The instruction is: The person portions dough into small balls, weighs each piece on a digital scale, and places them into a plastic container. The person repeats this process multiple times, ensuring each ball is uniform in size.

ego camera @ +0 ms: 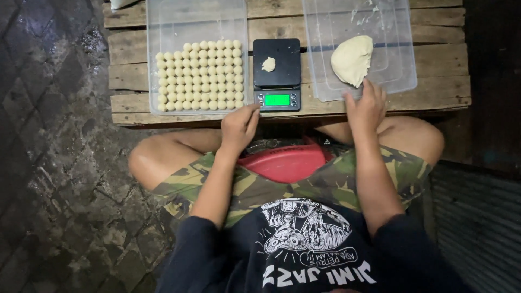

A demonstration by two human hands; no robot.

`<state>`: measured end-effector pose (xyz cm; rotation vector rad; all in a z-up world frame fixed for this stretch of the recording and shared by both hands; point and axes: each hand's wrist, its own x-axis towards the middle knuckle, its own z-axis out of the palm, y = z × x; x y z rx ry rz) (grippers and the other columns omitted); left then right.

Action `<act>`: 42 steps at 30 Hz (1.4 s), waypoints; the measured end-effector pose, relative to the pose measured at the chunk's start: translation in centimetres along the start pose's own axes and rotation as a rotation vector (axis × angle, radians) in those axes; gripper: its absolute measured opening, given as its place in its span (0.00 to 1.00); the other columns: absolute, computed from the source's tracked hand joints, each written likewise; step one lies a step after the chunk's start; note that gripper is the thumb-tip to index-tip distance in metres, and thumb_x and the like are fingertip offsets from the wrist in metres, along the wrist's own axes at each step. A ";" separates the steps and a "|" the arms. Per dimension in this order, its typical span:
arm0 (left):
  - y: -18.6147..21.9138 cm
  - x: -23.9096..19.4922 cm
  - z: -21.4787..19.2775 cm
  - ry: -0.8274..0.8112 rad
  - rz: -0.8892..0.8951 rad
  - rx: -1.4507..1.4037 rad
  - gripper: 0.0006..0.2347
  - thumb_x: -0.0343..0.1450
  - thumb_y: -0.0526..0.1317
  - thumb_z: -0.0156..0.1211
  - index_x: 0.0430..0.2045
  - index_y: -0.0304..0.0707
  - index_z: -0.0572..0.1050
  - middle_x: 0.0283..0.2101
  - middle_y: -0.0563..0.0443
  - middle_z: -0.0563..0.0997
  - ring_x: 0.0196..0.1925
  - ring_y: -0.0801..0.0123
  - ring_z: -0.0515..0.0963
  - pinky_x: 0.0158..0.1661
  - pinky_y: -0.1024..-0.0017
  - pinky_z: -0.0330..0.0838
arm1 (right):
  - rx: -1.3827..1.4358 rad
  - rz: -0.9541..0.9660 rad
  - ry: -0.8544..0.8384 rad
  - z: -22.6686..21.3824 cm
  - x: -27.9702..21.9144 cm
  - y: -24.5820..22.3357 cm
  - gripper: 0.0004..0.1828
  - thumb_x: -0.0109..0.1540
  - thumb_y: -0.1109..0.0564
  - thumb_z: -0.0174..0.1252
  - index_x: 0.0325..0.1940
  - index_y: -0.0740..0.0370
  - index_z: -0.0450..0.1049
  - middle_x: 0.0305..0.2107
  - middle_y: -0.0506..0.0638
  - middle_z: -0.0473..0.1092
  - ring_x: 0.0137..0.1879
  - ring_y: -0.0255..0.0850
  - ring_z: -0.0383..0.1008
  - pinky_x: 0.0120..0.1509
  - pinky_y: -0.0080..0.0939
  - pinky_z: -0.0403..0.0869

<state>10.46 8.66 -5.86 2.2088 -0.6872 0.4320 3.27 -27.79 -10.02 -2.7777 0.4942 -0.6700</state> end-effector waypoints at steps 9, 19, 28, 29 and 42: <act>0.8 0.0 -1.8 0.089 -0.101 -0.083 0.05 0.73 0.38 0.63 0.39 0.49 0.84 0.33 0.54 0.87 0.35 0.60 0.86 0.37 0.67 0.79 | -0.253 -0.022 0.131 3.1 1.5 2.2 0.19 0.53 0.52 0.78 0.45 0.53 0.81 0.32 0.44 0.71 0.39 0.46 0.75 0.42 0.48 0.70; 2.2 0.9 -2.5 0.090 -0.077 -0.184 0.05 0.73 0.36 0.63 0.37 0.48 0.84 0.30 0.51 0.86 0.33 0.56 0.85 0.35 0.65 0.79 | -0.041 0.008 0.080 1.8 1.6 1.7 0.05 0.61 0.58 0.70 0.36 0.56 0.80 0.27 0.48 0.69 0.35 0.51 0.74 0.42 0.50 0.71; 2.4 1.2 -2.4 0.071 -0.123 -0.231 0.04 0.73 0.35 0.63 0.37 0.45 0.84 0.32 0.48 0.87 0.36 0.54 0.86 0.38 0.64 0.79 | 0.731 0.552 -0.176 3.2 2.4 5.2 0.07 0.59 0.53 0.60 0.39 0.56 0.79 0.29 0.48 0.70 0.40 0.41 0.70 0.47 0.43 0.64; 2.4 1.1 -2.2 0.070 -0.125 -0.238 0.04 0.73 0.35 0.62 0.37 0.45 0.84 0.33 0.48 0.87 0.36 0.54 0.86 0.38 0.64 0.80 | 0.862 0.608 -0.204 2.8 2.3 5.2 0.08 0.59 0.55 0.58 0.39 0.58 0.77 0.31 0.46 0.70 0.43 0.38 0.68 0.50 0.41 0.61; 2.7 1.5 -2.8 0.074 -0.120 -0.203 0.03 0.73 0.36 0.63 0.35 0.44 0.84 0.33 0.49 0.87 0.35 0.54 0.85 0.37 0.63 0.79 | 0.954 0.107 0.000 -0.9 2.0 -3.1 0.14 0.72 0.59 0.50 0.55 0.69 0.76 0.47 0.58 0.68 0.59 0.47 0.67 0.66 0.47 0.62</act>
